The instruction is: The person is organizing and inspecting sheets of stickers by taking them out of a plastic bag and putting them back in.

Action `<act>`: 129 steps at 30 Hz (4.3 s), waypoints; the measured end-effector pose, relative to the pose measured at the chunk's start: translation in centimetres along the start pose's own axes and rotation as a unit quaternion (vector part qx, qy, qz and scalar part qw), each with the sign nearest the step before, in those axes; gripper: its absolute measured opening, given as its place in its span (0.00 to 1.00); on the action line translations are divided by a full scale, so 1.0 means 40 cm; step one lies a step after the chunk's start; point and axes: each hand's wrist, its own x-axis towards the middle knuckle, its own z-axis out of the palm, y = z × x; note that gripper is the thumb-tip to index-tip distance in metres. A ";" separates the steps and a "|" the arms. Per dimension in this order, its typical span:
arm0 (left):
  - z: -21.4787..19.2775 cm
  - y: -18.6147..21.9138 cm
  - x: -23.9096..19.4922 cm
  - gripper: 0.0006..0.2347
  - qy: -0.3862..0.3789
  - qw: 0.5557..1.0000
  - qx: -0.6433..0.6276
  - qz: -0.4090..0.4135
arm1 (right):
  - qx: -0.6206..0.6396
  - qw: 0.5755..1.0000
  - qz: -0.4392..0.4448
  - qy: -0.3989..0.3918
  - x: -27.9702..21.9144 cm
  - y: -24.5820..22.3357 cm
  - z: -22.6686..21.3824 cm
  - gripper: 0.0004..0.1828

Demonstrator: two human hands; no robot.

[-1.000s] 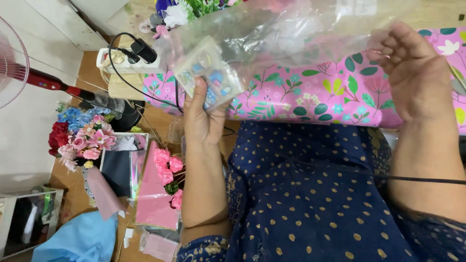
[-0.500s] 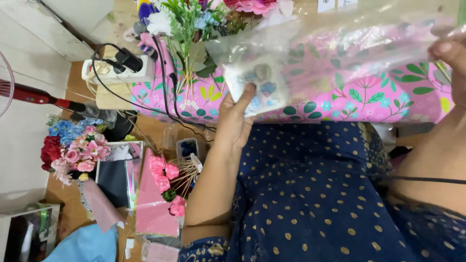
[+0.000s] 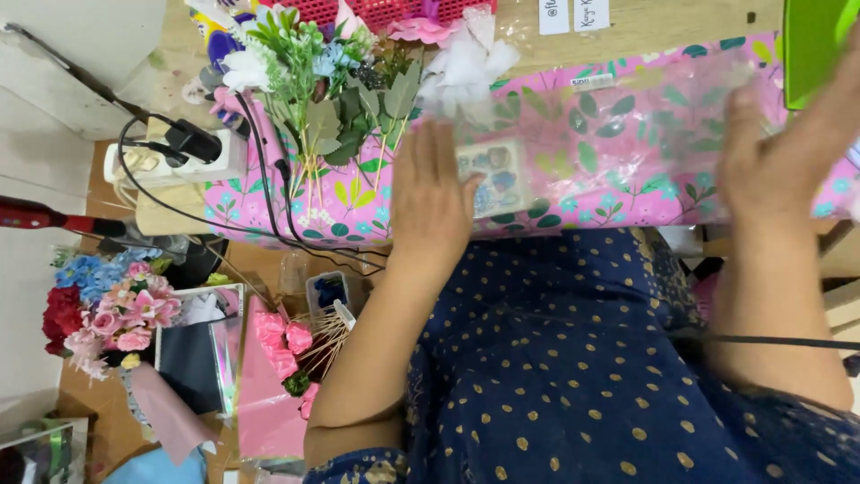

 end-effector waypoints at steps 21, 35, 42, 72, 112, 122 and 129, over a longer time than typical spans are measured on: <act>0.121 0.025 0.012 0.30 -0.180 0.961 -0.148 0.147 | -0.142 0.879 -0.101 -0.444 0.034 -0.121 0.184 0.53; 0.090 0.026 0.034 0.30 -0.265 0.943 -0.146 0.138 | -0.233 0.908 0.009 -0.348 0.096 0.004 0.107 0.63; 0.095 0.027 0.028 0.29 -0.249 0.948 -0.140 0.141 | -0.115 0.869 -0.156 -0.455 0.003 -0.246 0.187 0.59; 0.059 0.064 0.246 0.16 -0.150 0.945 -0.181 0.227 | 0.127 0.963 -0.208 -0.113 -0.101 0.049 0.047 0.14; -0.171 0.104 0.390 0.04 -0.107 0.812 -0.541 0.192 | 0.288 0.938 -0.004 -0.193 0.119 -0.055 0.071 0.07; -0.051 0.065 0.214 0.07 -0.231 0.859 -0.430 0.153 | 0.082 0.946 0.042 -0.312 0.005 0.072 0.088 0.06; -0.037 0.073 0.082 0.09 -0.346 0.861 -0.361 0.095 | 0.061 0.947 -0.203 -0.242 -0.119 0.168 0.076 0.15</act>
